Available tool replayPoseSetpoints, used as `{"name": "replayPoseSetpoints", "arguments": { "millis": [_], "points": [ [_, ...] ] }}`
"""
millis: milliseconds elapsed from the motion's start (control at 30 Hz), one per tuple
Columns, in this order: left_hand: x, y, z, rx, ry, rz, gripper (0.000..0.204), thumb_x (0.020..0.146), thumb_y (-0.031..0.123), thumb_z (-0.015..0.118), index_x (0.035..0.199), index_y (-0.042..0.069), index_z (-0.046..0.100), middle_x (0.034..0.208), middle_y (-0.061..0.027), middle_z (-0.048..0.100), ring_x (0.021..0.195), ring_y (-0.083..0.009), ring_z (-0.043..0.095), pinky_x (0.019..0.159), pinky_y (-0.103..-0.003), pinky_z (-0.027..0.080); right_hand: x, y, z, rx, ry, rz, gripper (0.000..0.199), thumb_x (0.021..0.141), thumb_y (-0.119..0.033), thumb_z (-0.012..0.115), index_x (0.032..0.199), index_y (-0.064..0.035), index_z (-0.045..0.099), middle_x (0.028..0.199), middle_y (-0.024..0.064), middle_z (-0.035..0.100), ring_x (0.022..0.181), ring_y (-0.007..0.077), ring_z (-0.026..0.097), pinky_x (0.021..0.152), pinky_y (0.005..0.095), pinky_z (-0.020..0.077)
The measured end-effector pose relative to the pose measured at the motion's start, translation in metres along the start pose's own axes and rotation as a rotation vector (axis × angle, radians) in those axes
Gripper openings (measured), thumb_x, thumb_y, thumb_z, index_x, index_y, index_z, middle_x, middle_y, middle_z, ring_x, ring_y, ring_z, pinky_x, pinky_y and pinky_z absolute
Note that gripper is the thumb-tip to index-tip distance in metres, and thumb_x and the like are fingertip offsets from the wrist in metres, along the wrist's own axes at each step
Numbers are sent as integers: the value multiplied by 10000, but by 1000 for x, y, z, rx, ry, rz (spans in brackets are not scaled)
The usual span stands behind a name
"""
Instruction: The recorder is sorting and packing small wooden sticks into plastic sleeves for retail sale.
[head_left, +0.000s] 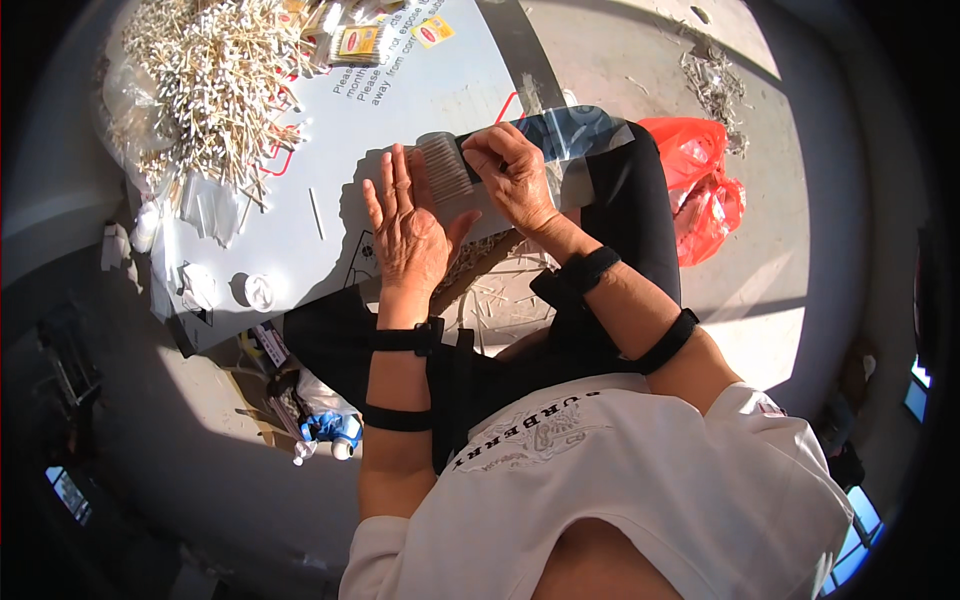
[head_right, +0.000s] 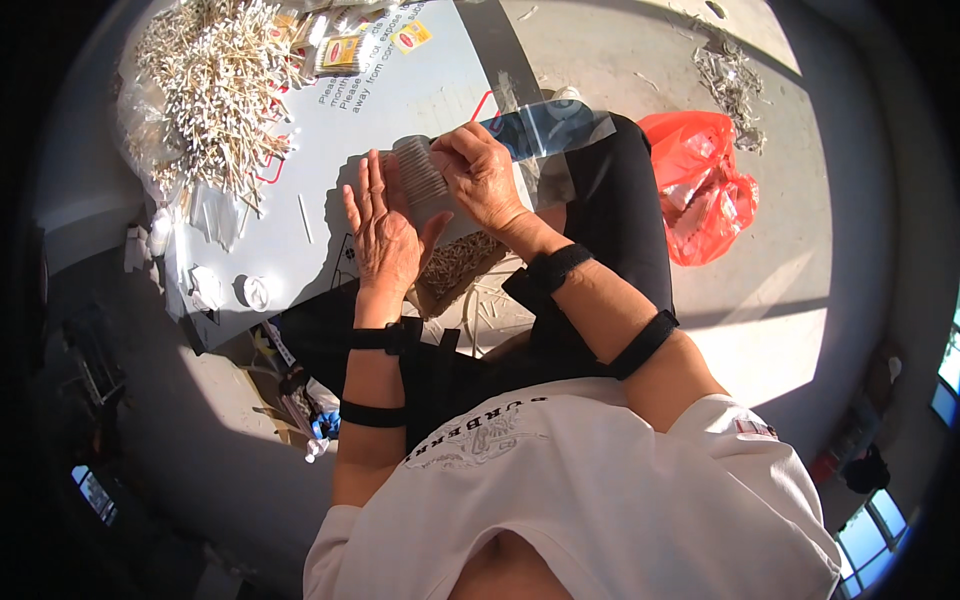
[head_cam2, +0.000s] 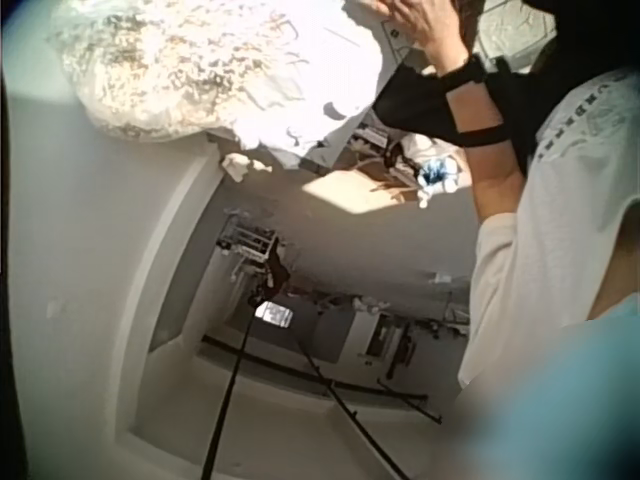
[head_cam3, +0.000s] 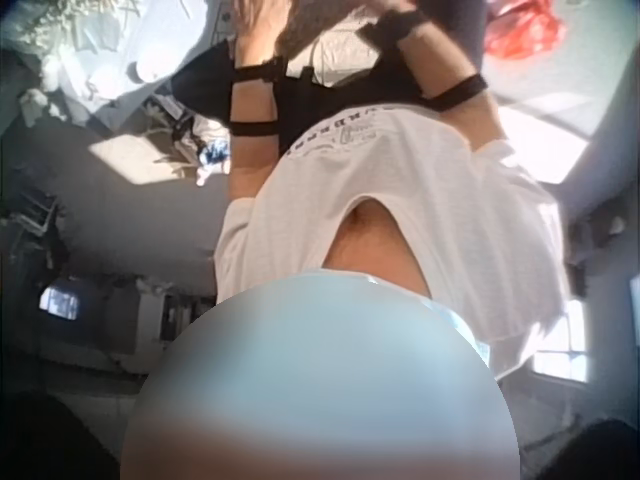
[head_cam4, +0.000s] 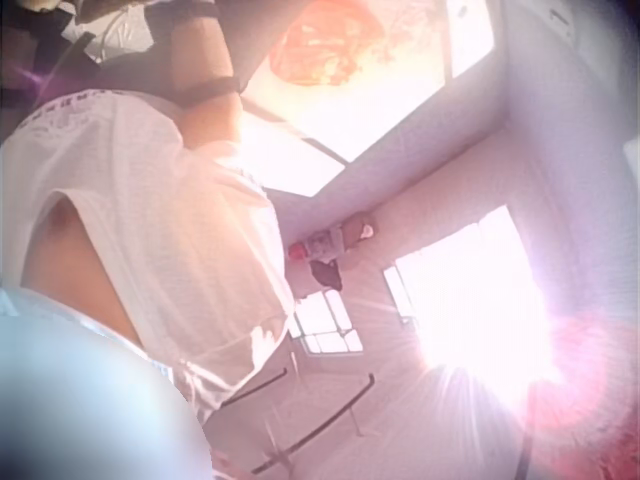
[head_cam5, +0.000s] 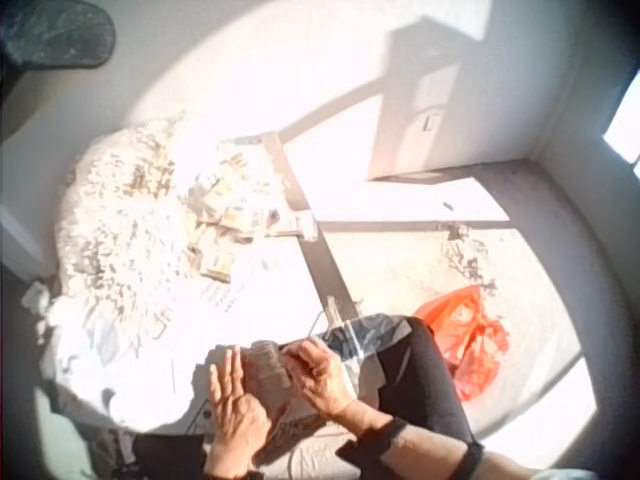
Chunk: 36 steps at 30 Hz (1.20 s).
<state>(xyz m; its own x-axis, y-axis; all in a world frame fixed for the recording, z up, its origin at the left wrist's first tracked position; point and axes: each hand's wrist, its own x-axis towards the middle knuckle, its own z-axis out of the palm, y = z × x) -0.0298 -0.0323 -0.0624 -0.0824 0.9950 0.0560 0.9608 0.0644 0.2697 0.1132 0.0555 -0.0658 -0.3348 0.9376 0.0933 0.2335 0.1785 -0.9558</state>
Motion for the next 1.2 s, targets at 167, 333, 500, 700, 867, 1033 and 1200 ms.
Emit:
{"name": "replayPoseSetpoints", "arguments": {
  "millis": [167,333,500,700,867,1033,1200],
  "points": [
    [0,5,0,59,-36,-28,957,812,557,647,1494,13,252,1594,-145,171,1492,-282,92,1191,-513,57,-11,9,-10,-298,-113,-293,139,751,-36,720,882,-68,689,826,66,592,758,246,616,655,335,510],
    [-1,5,2,83,-33,-39,940,806,535,664,1488,34,255,1589,-140,188,1491,-272,105,1191,-512,62,-11,8,-7,-354,-112,-342,138,735,-29,715,867,-63,692,815,73,595,766,259,622,661,340,514],
    [-1,4,6,91,-8,-39,931,815,558,642,1488,40,259,1588,-140,189,1491,-269,109,1190,-510,59,-13,10,-6,-392,-110,-385,138,729,-25,711,861,-60,692,814,75,596,766,264,622,662,340,514],
    [-1,5,5,116,-10,-35,901,846,595,583,1483,35,277,1590,-139,182,1491,-266,107,1189,-507,59,-15,9,-3,-315,-65,-357,87,727,-71,703,804,-83,664,793,66,582,768,273,622,657,366,516],
    [-1,5,5,96,-10,-37,888,855,604,567,1476,29,297,1590,-142,180,1491,-268,105,1188,-508,62,-14,8,0,-353,-23,-336,114,747,-80,711,860,-83,696,810,71,597,777,277,629,661,367,520],
    [-1,4,6,107,-14,-35,890,858,608,559,1479,30,287,1590,-144,179,1491,-272,103,1186,-512,67,-14,8,0,-394,-31,-336,129,769,-42,705,894,-72,700,822,72,607,769,264,635,653,345,524],
    [-2,3,7,105,0,-30,893,864,610,546,1485,31,269,1590,-144,179,1491,-275,102,1186,-514,67,-16,8,-3,-444,-131,-361,131,760,-45,710,887,-72,699,820,76,607,759,267,638,647,347,524]
  ]
}}
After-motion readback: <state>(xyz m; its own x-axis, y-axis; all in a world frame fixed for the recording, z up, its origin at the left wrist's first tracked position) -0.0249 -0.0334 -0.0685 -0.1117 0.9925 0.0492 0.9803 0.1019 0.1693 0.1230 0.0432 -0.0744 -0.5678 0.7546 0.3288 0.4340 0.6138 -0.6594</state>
